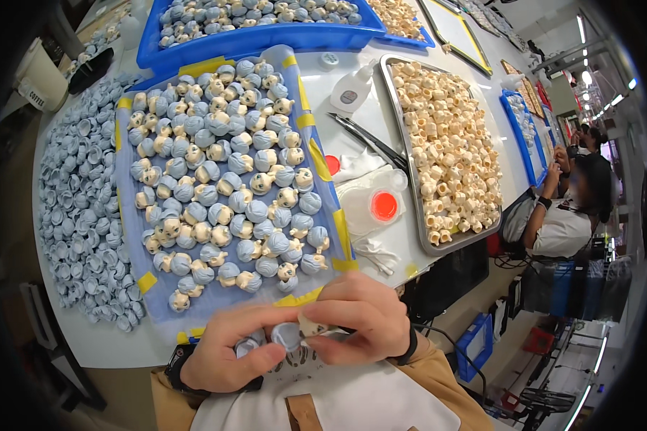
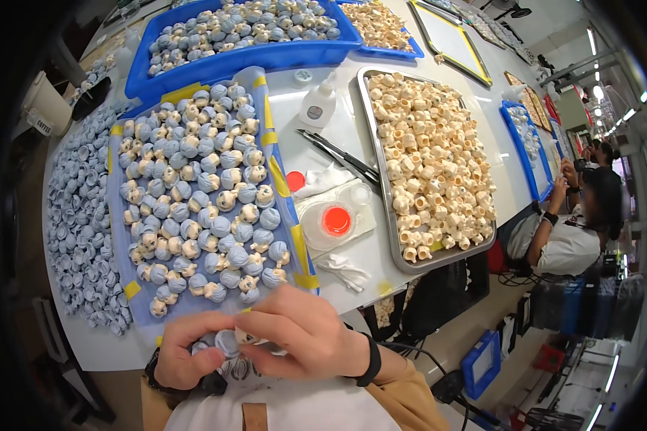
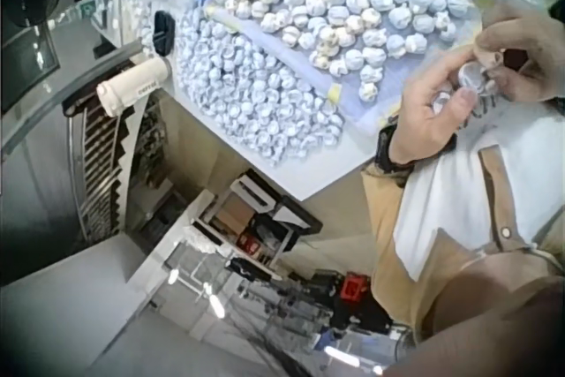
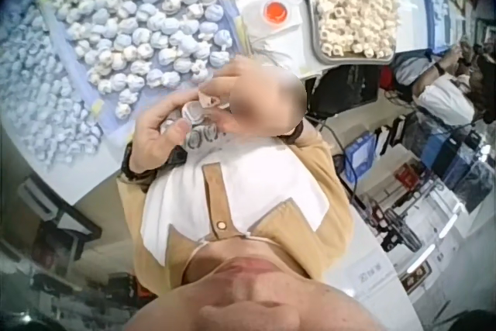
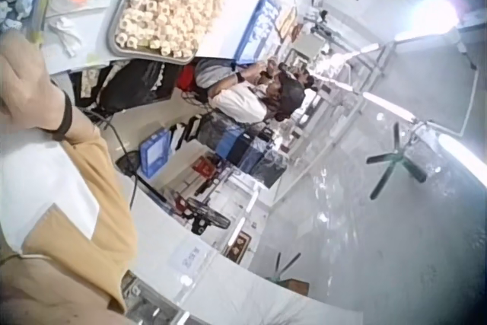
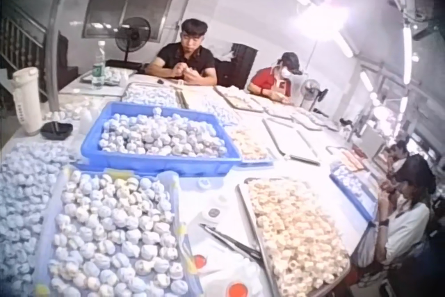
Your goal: The person repeatedly picks small blue and white components from trays, applies glue from a bottle, and joins them together by hand. The assembled items are placed back into a blue tray on the table. Other workers are visible in the background performing similar tasks.
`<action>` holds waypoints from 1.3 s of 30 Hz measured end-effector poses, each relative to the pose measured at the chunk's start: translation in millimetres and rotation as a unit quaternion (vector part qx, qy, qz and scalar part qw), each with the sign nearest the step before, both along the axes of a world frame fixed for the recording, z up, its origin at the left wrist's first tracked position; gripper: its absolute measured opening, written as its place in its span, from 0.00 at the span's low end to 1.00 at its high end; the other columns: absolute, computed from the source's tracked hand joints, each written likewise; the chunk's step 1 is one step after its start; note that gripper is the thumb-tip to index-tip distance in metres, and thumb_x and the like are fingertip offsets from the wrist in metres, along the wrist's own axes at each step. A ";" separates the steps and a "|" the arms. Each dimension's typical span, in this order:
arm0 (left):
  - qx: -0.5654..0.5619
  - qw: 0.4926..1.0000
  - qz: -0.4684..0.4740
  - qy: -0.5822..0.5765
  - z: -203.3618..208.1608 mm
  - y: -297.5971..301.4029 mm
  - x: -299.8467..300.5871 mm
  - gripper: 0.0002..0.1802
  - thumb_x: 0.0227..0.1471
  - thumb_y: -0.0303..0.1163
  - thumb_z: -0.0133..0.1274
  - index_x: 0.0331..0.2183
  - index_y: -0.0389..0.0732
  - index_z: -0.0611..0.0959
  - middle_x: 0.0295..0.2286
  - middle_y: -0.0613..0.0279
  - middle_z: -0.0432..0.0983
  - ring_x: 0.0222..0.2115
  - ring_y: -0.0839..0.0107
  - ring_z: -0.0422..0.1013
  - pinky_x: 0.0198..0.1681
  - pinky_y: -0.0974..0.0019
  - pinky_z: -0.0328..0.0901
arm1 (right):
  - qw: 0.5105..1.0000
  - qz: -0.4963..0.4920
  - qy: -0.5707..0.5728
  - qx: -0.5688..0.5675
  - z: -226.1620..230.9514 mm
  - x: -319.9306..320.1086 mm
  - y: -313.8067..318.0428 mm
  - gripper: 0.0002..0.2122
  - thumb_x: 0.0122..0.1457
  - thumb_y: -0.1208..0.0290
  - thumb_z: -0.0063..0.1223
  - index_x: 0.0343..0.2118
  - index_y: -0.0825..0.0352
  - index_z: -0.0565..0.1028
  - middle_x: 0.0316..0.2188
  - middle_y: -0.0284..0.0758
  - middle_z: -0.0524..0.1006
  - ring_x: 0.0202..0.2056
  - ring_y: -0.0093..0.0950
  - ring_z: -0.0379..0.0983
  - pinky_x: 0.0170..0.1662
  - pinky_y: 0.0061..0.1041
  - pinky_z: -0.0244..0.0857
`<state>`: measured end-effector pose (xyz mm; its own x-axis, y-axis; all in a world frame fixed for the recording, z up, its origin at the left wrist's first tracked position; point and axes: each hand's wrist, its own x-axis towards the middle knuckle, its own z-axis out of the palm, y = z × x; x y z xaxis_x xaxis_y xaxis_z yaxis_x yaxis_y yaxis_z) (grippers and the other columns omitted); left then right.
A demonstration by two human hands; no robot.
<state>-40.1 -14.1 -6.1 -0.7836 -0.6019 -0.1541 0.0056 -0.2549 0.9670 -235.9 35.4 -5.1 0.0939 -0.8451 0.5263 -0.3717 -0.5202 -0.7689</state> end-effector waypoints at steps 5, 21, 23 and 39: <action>0.007 1.000 -0.007 0.001 -4.9 2.2 1.9 0.19 0.47 0.31 0.51 0.42 0.32 0.74 0.32 0.57 0.74 0.27 0.73 0.68 0.31 0.72 0.62 | 0.997 0.018 0.077 0.005 -2.4 -2.2 -1.7 0.16 0.41 0.78 0.61 0.36 0.71 0.72 0.22 0.35 0.70 0.20 0.29 0.66 0.21 0.25 0.60; -0.062 0.996 -0.054 0.035 -5.3 -5.1 1.0 0.19 0.47 0.30 0.53 0.42 0.35 0.76 0.34 0.58 0.73 0.26 0.74 0.66 0.30 0.74 0.62 | 0.992 -0.126 -0.015 0.020 27.5 -65.5 10.0 0.16 0.36 0.81 0.64 0.32 0.70 0.74 0.30 0.42 0.76 0.31 0.32 0.74 0.33 0.26 0.68; -0.056 0.997 -0.033 0.032 -4.9 -4.7 1.6 0.19 0.46 0.30 0.54 0.42 0.35 0.76 0.34 0.58 0.73 0.26 0.75 0.66 0.30 0.74 0.62 | 0.972 -0.205 0.113 0.019 36.0 -80.0 3.5 0.15 0.35 0.80 0.64 0.30 0.70 0.74 0.29 0.40 0.76 0.30 0.31 0.72 0.34 0.25 0.65; 0.031 0.992 0.091 0.076 -13.1 4.5 4.6 0.19 0.47 0.36 0.53 0.38 0.32 0.76 0.29 0.56 0.73 0.27 0.76 0.67 0.29 0.74 0.60 | 0.934 -0.141 0.316 0.086 36.1 -88.7 -35.6 0.11 0.36 0.76 0.64 0.26 0.65 0.76 0.24 0.31 0.73 0.26 0.29 0.67 0.28 0.26 0.61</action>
<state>-35.5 -9.7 -19.3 -0.6793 -0.7291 -0.0830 0.2021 -0.2947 0.9340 -324.6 -0.2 30.9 0.1011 -0.9501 0.2953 -0.8837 -0.2221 -0.4120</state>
